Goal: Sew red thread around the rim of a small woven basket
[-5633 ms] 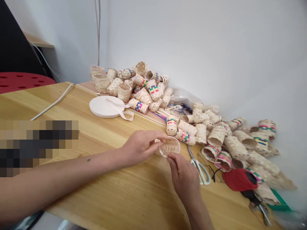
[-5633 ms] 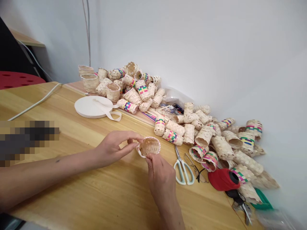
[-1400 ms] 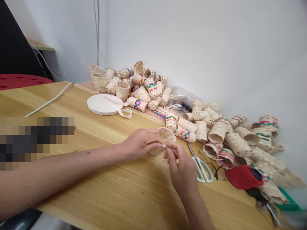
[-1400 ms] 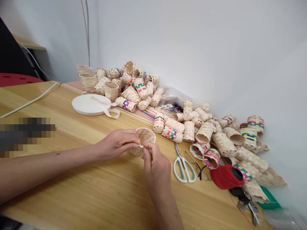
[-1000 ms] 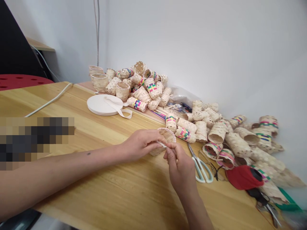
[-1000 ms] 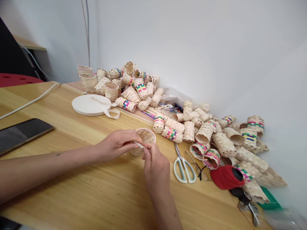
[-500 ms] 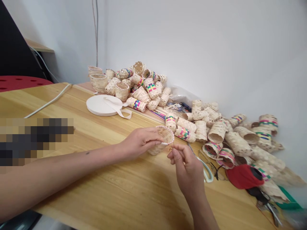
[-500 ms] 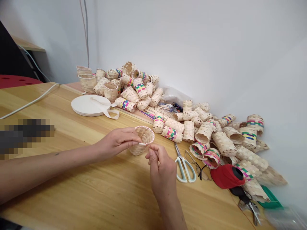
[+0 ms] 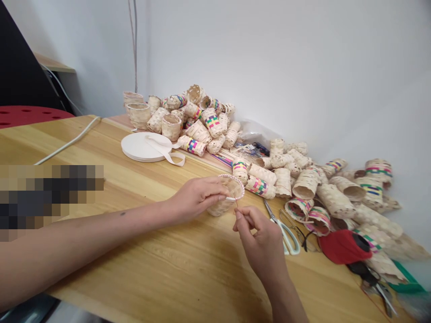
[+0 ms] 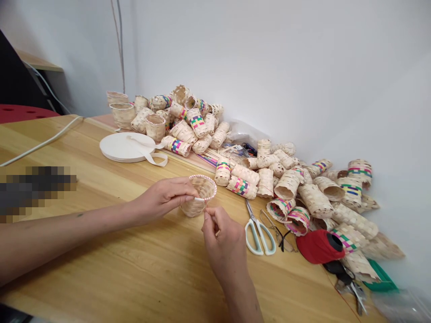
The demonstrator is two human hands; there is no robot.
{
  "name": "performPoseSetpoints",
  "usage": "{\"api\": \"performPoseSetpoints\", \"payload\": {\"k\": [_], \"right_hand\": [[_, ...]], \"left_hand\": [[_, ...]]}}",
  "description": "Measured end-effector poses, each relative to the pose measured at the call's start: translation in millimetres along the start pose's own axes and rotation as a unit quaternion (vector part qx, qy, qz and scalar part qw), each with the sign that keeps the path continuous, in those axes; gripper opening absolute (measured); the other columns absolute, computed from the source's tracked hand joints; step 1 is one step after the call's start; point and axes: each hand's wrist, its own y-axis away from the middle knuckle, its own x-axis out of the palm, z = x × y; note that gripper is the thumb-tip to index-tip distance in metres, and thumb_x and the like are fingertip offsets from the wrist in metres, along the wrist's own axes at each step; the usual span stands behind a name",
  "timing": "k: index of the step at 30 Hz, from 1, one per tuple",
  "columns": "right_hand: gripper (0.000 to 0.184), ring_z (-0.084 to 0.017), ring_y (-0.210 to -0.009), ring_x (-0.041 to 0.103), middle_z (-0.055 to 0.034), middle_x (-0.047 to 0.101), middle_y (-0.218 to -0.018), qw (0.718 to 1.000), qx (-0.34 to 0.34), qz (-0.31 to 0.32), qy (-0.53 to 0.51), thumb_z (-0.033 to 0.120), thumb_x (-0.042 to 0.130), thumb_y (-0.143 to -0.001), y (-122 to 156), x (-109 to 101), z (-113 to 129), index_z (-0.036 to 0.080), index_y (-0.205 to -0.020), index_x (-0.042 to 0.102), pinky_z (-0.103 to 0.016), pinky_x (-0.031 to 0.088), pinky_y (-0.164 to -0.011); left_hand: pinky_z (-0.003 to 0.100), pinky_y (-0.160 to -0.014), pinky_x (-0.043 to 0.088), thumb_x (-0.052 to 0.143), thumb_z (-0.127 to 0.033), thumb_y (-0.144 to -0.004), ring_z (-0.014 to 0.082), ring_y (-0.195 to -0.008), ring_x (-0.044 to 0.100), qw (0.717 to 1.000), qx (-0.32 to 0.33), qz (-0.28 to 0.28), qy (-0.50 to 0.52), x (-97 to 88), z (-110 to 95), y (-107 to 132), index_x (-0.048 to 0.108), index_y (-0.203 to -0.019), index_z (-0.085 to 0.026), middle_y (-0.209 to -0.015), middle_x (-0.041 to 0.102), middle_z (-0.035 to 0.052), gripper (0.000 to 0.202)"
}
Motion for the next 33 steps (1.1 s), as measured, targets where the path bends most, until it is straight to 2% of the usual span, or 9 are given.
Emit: {"api": "performPoseSetpoints", "payload": {"k": [6,17,22,25,29,33], "right_hand": [[0.017,-0.010,-0.048,0.053,0.0051,0.058,-0.056,1.000,0.003,0.002,0.009,0.023,0.047,-0.089,-0.2,1.0,-0.3,0.020,-0.078,0.059,-0.019,0.036,-0.051],[0.017,-0.010,-0.047,0.048,0.0052,0.054,-0.054,1.000,0.004,0.007,0.020,0.023,0.047,-0.088,0.8,0.8,-0.2,0.020,-0.075,0.057,-0.021,0.033,-0.050],[0.018,-0.010,-0.045,0.047,0.0053,0.054,-0.053,1.000,0.016,0.004,0.005,0.024,0.047,-0.089,1.2,2.8,1.9,0.019,-0.074,0.057,-0.021,0.032,-0.049],[0.020,-0.009,-0.046,0.050,0.0051,0.056,-0.055,0.998,0.038,0.014,-0.043,0.027,0.047,-0.090,0.5,2.9,1.2,0.020,-0.075,0.057,-0.020,0.035,-0.049],[0.018,-0.011,-0.057,0.060,0.0022,0.065,-0.068,0.986,0.092,0.051,-0.132,0.034,0.050,-0.090,-1.3,-0.6,-4.5,0.020,-0.087,0.061,-0.019,0.044,-0.055],[0.023,-0.012,-0.055,0.058,0.0015,0.064,-0.064,0.988,0.108,0.052,-0.098,0.037,0.052,-0.089,-2.2,-0.9,-6.7,0.020,-0.076,0.061,-0.020,0.042,-0.052]], "left_hand": [[0.028,-0.087,0.041,0.044,-0.026,-0.094,0.0163,-0.090,0.056,1.000,0.001,0.000,0.000,0.8,1.1,0.3,0.065,-0.096,-0.016,-0.092,0.062,0.0050,0.024],[0.022,-0.073,0.041,0.045,-0.022,-0.094,0.0140,-0.085,0.056,1.000,0.016,0.001,-0.008,3.4,-0.7,2.5,0.066,-0.101,-0.016,-0.091,0.061,0.0045,0.023],[0.020,-0.069,0.040,0.044,-0.025,-0.095,0.0128,-0.081,0.056,0.999,0.034,0.007,-0.014,7.7,-5.4,4.8,0.066,-0.098,-0.016,-0.088,0.061,0.0046,0.025],[0.020,-0.067,0.040,0.043,-0.027,-0.096,0.0123,-0.078,0.056,0.999,0.043,0.004,-0.030,9.1,-6.9,5.4,0.066,-0.096,-0.016,-0.087,0.061,0.0046,0.026],[0.019,-0.065,0.040,0.044,-0.025,-0.095,0.0116,-0.076,0.055,0.997,0.050,-0.019,-0.058,8.2,-5.9,4.7,0.066,-0.096,-0.016,-0.086,0.061,0.0043,0.024],[0.020,-0.067,0.040,0.043,-0.022,-0.095,0.0118,-0.079,0.056,0.995,0.056,-0.031,-0.074,8.5,-5.6,4.6,0.065,-0.097,-0.015,-0.089,0.062,0.0045,0.023]]}}
